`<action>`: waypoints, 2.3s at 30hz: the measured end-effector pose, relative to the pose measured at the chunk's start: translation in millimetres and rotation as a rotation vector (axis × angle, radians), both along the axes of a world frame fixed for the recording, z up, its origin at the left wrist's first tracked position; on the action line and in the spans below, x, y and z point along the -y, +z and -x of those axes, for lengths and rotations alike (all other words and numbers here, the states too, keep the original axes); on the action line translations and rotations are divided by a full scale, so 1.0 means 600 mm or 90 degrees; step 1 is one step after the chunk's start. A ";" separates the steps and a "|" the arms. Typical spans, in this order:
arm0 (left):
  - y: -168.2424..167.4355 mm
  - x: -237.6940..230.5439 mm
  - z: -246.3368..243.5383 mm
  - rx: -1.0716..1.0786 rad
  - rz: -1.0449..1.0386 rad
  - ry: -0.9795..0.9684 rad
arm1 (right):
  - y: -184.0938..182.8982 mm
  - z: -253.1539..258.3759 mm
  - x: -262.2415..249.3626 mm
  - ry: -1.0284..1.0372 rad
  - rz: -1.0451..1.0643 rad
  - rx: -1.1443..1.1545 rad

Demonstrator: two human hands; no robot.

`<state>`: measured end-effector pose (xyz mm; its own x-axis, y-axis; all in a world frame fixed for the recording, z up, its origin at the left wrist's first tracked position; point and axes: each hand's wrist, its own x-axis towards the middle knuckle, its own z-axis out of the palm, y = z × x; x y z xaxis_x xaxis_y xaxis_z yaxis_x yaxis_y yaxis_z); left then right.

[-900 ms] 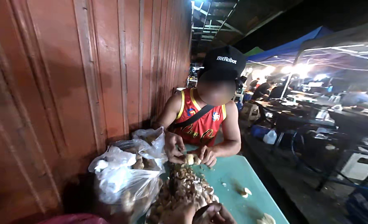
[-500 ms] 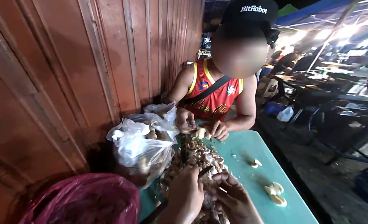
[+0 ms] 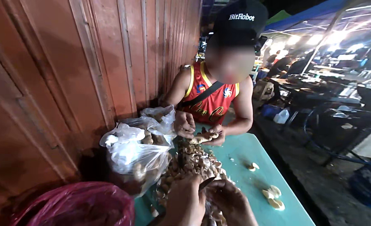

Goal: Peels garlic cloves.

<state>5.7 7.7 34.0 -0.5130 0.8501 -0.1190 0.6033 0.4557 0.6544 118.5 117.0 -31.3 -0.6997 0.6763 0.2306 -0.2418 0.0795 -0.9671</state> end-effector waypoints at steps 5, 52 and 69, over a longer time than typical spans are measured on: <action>-0.003 0.004 0.006 0.008 -0.032 0.006 | 0.010 -0.001 0.012 -0.004 0.019 0.022; 0.006 -0.005 0.009 -0.014 0.122 0.053 | -0.039 -0.199 -0.187 -0.607 -0.320 0.382; 0.006 -0.001 0.021 -0.020 0.116 0.051 | -0.067 -0.204 -0.203 -0.480 -0.091 0.382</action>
